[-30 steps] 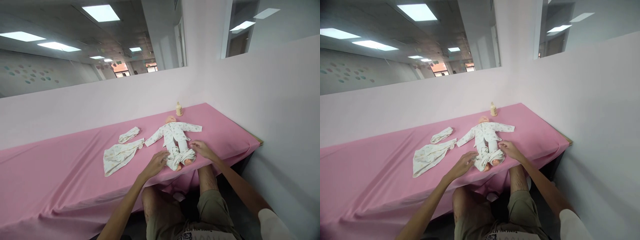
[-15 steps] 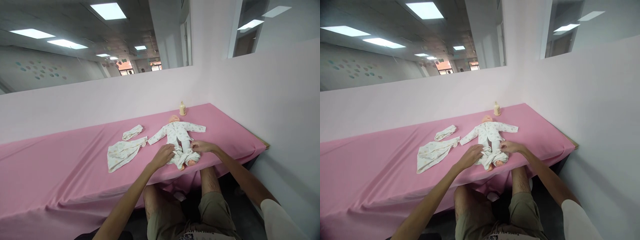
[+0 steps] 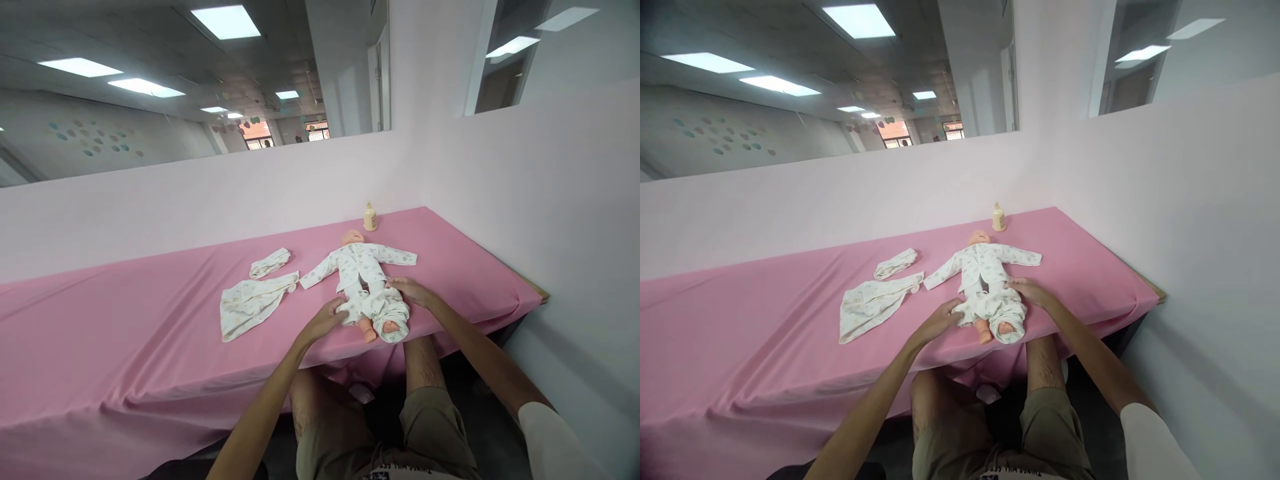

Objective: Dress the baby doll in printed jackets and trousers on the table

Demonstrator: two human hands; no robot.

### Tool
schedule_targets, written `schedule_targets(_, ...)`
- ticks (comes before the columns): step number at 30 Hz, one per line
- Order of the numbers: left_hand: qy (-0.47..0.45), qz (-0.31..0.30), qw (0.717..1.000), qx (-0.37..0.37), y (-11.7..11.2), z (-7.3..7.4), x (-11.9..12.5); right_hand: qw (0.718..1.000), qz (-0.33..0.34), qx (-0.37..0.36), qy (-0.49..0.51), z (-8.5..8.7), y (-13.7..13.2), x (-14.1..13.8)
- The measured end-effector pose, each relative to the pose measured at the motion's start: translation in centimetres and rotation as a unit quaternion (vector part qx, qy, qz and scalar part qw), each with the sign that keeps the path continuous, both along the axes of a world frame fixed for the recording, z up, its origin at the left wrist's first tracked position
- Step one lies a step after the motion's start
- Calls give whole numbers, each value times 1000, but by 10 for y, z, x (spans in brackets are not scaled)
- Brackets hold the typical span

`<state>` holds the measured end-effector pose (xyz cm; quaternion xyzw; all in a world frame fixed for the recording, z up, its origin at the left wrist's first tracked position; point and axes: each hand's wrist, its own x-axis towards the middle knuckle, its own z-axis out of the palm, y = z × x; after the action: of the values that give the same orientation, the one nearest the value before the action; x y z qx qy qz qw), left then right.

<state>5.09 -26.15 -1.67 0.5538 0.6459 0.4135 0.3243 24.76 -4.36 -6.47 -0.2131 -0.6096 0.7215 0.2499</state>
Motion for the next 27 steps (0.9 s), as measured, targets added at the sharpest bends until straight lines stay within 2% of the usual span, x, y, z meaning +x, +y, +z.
schedule_targets(2,-129,22,991,-2,6,-2,-5,995,95,-8,-32,3,5,4)
schedule_targets(3,-185,36,982,7,9,-3,-7,991,122,2,-52,5,7,6)
schedule_targets(6,-286,68,956,27,19,-8,-12,981,149,61,-105,12,12,8)
schedule_targets(9,-298,92,950,18,28,-11,-18,980,126,96,-117,15,16,4)
schedule_targets(14,-244,70,967,-17,34,-13,-28,991,-46,110,-58,0,21,-15)
schedule_targets(16,-225,61,972,-32,34,-13,-29,988,-83,119,-50,-8,23,-22)
schedule_targets(19,-264,24,964,-39,32,-19,-28,990,-69,116,-52,-17,24,-24)
schedule_targets(21,-315,-2,948,-37,29,-26,-30,993,-25,99,-54,-19,25,-18)
schedule_targets(24,-356,2,934,-39,22,-39,-39,993,56,81,-70,-17,25,-7)
schedule_targets(27,-346,6,937,-50,16,-45,-48,982,94,120,-107,-12,24,-1)
